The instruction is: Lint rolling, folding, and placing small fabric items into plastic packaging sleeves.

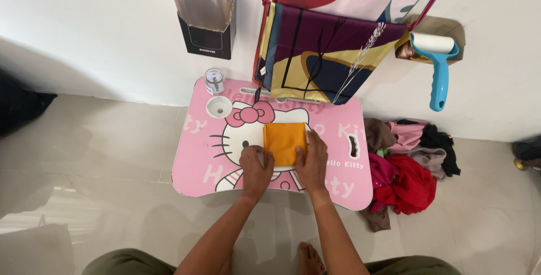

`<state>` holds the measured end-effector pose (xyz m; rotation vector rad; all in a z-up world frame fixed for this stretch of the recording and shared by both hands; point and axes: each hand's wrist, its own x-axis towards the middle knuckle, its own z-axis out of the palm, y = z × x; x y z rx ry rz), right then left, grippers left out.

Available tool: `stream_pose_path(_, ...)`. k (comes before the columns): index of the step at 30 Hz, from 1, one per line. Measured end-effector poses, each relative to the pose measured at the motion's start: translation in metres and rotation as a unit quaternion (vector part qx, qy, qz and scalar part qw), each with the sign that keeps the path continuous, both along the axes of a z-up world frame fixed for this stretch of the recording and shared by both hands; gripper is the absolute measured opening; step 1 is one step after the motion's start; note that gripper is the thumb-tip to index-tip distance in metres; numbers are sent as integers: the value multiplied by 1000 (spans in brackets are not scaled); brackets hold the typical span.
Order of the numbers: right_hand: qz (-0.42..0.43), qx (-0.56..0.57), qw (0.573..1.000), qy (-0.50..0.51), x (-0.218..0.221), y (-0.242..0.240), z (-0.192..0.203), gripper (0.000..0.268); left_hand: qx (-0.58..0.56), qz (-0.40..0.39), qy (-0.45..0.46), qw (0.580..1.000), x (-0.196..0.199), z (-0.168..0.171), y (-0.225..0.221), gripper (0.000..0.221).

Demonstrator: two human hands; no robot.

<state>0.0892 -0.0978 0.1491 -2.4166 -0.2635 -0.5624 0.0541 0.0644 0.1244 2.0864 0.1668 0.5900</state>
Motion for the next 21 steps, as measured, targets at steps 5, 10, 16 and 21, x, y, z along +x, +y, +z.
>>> stream_pose_path(5,67,-156,985,14,7,6,-2,51,272,-51,-90,957,10,32,-8,40)
stream_pose_path(10,82,-205,963,156,15,1,-18,62,351,-132,24,927,29,-5,-4,65)
stream_pose_path(16,64,-173,959,214,16,2,-6,66,326,-148,106,928,27,5,0,63)
stream_pose_path(21,2,-126,962,243,21,-3,-23,77,303,-154,159,927,25,8,-1,73)
